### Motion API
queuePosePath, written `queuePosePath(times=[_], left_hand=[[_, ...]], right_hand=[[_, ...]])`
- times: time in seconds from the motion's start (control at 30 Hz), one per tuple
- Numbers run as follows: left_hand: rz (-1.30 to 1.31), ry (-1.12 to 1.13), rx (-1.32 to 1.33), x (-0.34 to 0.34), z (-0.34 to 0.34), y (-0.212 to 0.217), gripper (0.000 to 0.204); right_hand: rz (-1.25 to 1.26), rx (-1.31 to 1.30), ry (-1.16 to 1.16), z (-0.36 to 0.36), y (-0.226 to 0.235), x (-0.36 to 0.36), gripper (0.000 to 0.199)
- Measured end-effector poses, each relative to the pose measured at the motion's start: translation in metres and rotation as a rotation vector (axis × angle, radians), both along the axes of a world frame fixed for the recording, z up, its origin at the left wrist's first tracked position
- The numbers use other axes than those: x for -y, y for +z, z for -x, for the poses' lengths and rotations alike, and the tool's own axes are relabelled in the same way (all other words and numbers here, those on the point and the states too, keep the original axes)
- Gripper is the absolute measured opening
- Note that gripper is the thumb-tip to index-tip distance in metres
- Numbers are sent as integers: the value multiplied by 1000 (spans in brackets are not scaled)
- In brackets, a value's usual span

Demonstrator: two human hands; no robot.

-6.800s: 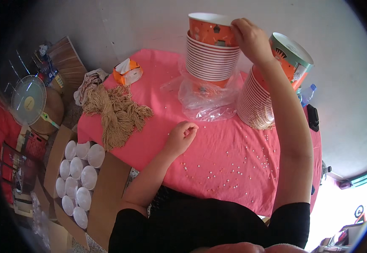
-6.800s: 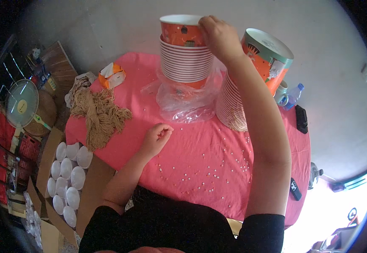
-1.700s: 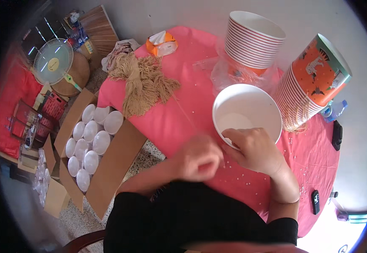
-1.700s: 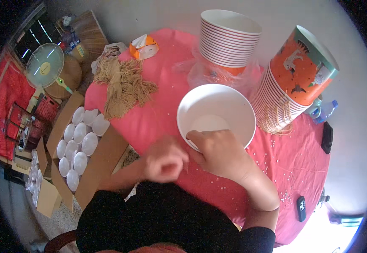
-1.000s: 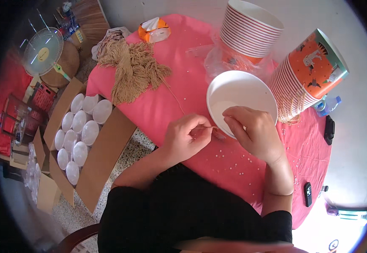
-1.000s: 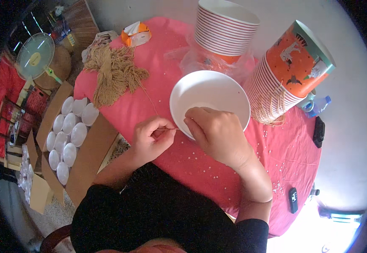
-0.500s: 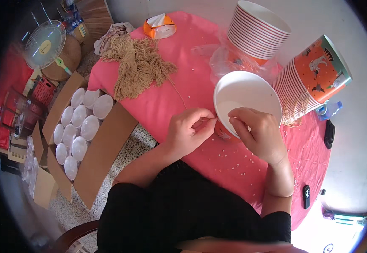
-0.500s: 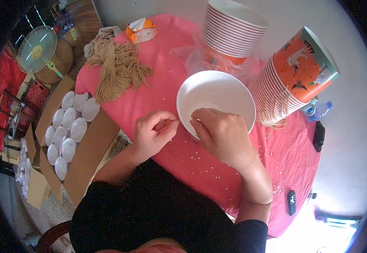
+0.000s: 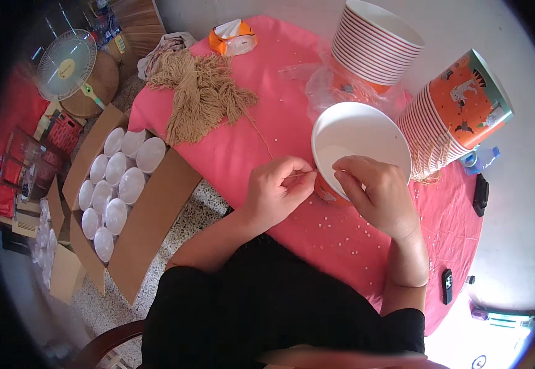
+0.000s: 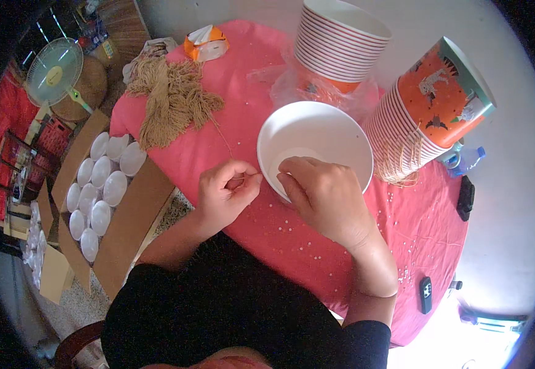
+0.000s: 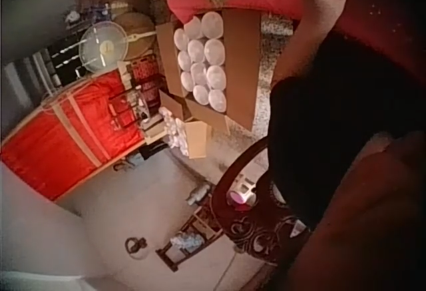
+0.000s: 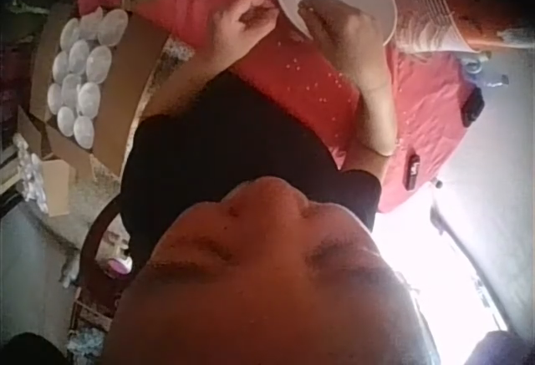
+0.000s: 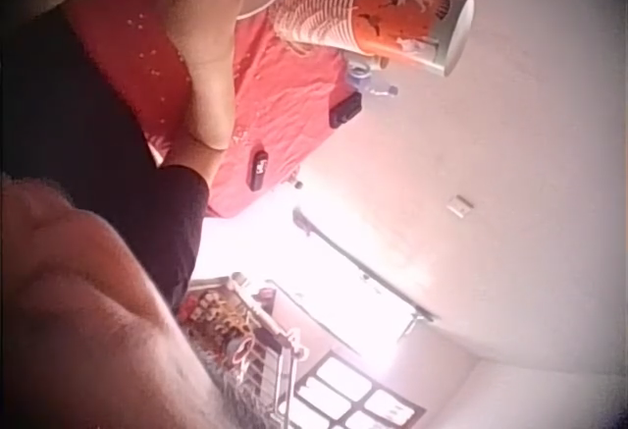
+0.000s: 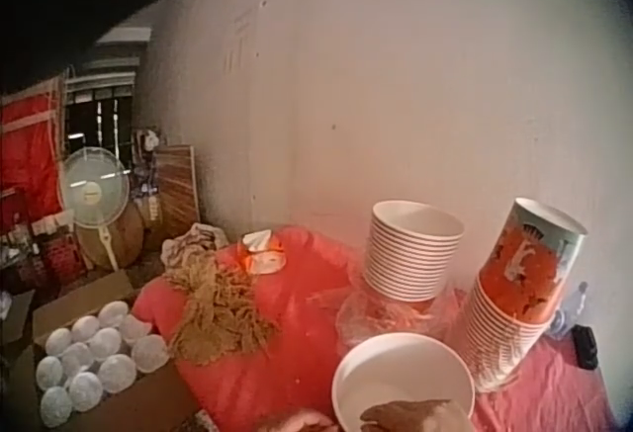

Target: Threading thin string handles through pre-punched holes in decorative paper buckets for assembly.

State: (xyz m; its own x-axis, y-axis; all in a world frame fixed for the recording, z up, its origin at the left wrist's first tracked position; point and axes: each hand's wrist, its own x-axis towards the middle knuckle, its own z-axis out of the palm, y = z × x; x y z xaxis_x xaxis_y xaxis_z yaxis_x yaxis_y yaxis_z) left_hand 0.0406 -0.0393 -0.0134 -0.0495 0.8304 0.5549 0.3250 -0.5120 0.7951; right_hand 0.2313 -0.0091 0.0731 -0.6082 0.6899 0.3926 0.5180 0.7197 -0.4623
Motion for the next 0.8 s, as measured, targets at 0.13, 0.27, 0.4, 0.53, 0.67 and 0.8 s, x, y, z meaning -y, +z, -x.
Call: queuePosePath(times=[0.13,0.27,0.4,0.53,0.67,0.8], left_hand=[[-5,-7,21,2,-3,1,12],[-23,-12,26,-2,-4,-2,13],[-31,3,-9,-2,-3,-3,13],[-45,-14,48,-5,-6,-5,12],[-63,12,-55,-6,-2,-1,13],[-70,-21,-34,-7,-2,-1,13]], right_hand=[[-15,-7,13,0,-1,-1,10],[-6,6,6,0,1,0,9],[-22,6,-9,-1,2,-2,10],[94,40,-12,-1,2,-9,12],[82,98,45,4,2,-15,13],[73,126,75,7,0,-18,11]])
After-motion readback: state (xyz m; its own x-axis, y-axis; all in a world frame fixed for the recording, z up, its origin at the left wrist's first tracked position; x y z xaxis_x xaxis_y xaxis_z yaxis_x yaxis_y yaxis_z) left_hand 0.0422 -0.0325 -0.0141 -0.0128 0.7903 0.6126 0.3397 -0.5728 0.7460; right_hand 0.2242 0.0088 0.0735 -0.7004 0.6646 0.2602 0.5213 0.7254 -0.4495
